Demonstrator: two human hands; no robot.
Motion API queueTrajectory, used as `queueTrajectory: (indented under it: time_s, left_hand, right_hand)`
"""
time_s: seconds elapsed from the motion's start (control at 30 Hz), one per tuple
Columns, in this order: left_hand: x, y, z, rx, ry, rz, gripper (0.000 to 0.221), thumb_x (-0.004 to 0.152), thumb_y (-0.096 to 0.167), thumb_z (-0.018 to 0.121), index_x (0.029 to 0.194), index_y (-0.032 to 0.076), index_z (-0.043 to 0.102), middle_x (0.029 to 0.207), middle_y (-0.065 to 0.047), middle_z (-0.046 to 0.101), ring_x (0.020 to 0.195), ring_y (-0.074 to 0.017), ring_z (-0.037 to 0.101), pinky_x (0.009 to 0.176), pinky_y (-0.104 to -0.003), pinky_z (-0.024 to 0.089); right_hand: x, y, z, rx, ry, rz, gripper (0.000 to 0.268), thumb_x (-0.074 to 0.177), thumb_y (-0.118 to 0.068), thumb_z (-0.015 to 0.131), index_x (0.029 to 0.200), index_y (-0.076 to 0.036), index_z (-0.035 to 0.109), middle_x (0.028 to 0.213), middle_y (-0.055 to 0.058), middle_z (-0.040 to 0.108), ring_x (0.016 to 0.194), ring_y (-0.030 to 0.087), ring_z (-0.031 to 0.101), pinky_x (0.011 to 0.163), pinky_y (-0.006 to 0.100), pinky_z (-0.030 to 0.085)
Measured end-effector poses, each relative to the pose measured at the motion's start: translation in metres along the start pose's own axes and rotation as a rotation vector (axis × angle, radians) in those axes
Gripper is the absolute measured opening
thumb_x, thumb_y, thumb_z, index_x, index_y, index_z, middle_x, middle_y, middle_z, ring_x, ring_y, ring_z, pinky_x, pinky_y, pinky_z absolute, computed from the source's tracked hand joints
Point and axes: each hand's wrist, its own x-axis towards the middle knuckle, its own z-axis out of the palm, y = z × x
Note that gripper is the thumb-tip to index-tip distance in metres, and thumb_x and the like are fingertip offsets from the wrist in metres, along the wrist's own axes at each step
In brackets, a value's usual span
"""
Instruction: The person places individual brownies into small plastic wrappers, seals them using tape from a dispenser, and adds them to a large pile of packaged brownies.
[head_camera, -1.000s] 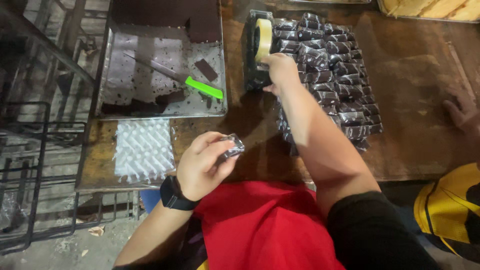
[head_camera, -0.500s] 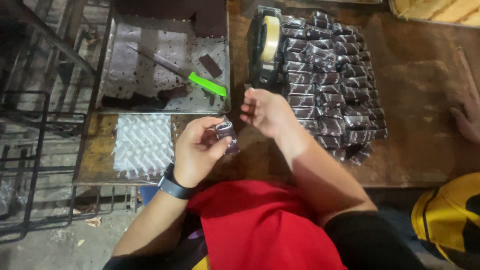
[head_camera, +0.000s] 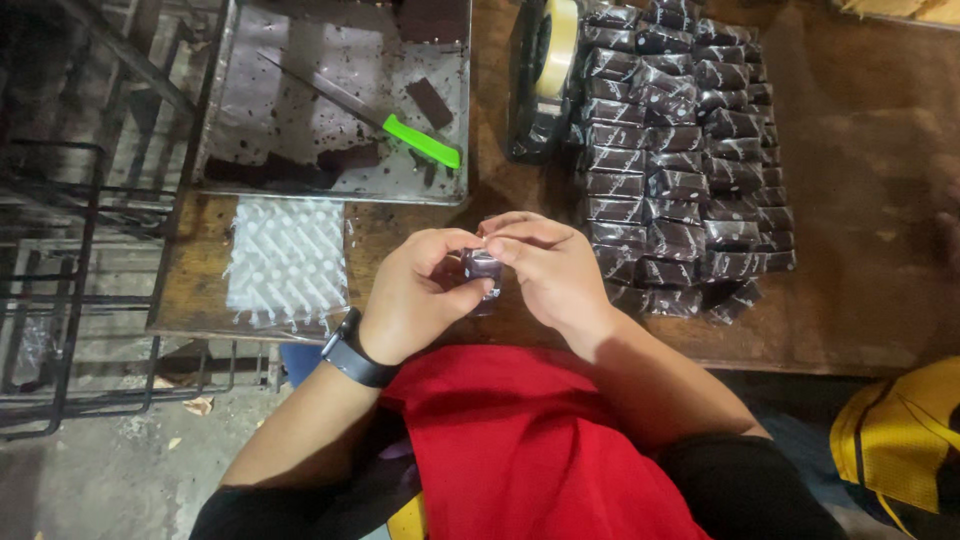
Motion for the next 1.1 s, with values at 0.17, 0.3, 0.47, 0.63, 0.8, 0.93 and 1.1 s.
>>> queueTrajectory:
  time_s: [0.17, 0.3, 0.47, 0.63, 0.8, 0.93, 1.1]
  left_hand:
    - [-0.001, 0.005, 0.004, 0.190, 0.039, 0.045, 0.040, 0.079, 0.009, 0.084, 0.117, 0.009, 0.070, 0.112, -0.006, 0.066, 0.095, -0.0147, 0.071, 0.081, -0.027, 0.059]
    - [0.000, 0.006, 0.007, 0.370, 0.105, 0.154, 0.040, 0.077, 0.011, 0.086, 0.114, 0.008, 0.070, 0.109, -0.007, 0.069, 0.095, -0.0198, 0.071, 0.083, -0.031, 0.058]
    - [0.001, 0.004, 0.012, 0.403, 0.105, 0.121, 0.039, 0.077, 0.011, 0.085, 0.113, 0.009, 0.070, 0.107, -0.008, 0.069, 0.094, -0.0221, 0.072, 0.082, -0.032, 0.058]
    - [0.002, 0.005, 0.014, 0.370, 0.083, 0.135, 0.041, 0.076, 0.011, 0.085, 0.114, 0.009, 0.070, 0.109, -0.009, 0.069, 0.097, -0.0223, 0.071, 0.082, -0.031, 0.058]
    - [0.000, 0.008, 0.014, 0.326, 0.050, 0.065, 0.043, 0.076, 0.011, 0.085, 0.117, 0.011, 0.070, 0.110, -0.009, 0.069, 0.095, -0.0221, 0.072, 0.081, -0.032, 0.059]
    - [-0.001, 0.012, 0.012, 0.401, 0.027, 0.228, 0.044, 0.078, 0.009, 0.085, 0.119, 0.010, 0.069, 0.111, -0.009, 0.070, 0.102, -0.0262, 0.070, 0.087, -0.035, 0.057]
    - [-0.005, 0.023, 0.013, 0.497, 0.020, 0.353, 0.036, 0.083, 0.010, 0.082, 0.117, 0.010, 0.067, 0.116, -0.011, 0.070, 0.105, -0.0311, 0.070, 0.087, -0.036, 0.057]
  right_hand:
    - [-0.006, 0.005, -0.004, 0.111, 0.031, -0.010, 0.008, 0.093, 0.006, 0.073, 0.100, 0.007, 0.075, 0.121, 0.018, 0.067, 0.110, 0.025, 0.066, 0.097, 0.036, 0.053]
    - [-0.014, 0.002, 0.003, -0.115, 0.039, -0.182, 0.011, 0.095, 0.005, 0.070, 0.105, 0.004, 0.074, 0.128, 0.015, 0.064, 0.116, 0.023, 0.066, 0.102, 0.035, 0.055]
    - [-0.017, -0.003, 0.000, -0.139, 0.029, -0.198, 0.012, 0.093, 0.007, 0.069, 0.103, 0.002, 0.072, 0.133, 0.015, 0.063, 0.122, 0.023, 0.064, 0.102, 0.035, 0.055]
    - [-0.015, 0.006, -0.004, -0.084, 0.042, -0.107, 0.008, 0.094, 0.007, 0.070, 0.099, 0.004, 0.075, 0.130, 0.016, 0.064, 0.120, 0.024, 0.063, 0.101, 0.035, 0.053]
    - [-0.014, 0.013, -0.007, -0.068, 0.043, -0.108, 0.011, 0.095, 0.007, 0.070, 0.104, 0.005, 0.076, 0.128, 0.015, 0.063, 0.118, 0.023, 0.062, 0.102, 0.035, 0.053]
    - [-0.017, 0.015, -0.007, -0.178, 0.001, -0.157, 0.018, 0.091, 0.007, 0.072, 0.108, 0.000, 0.071, 0.128, 0.010, 0.061, 0.116, 0.018, 0.062, 0.098, 0.031, 0.054]
    - [-0.021, 0.022, -0.007, 0.108, -0.119, -0.230, 0.019, 0.095, 0.010, 0.070, 0.112, 0.001, 0.072, 0.127, 0.011, 0.062, 0.110, 0.018, 0.064, 0.092, 0.030, 0.054]
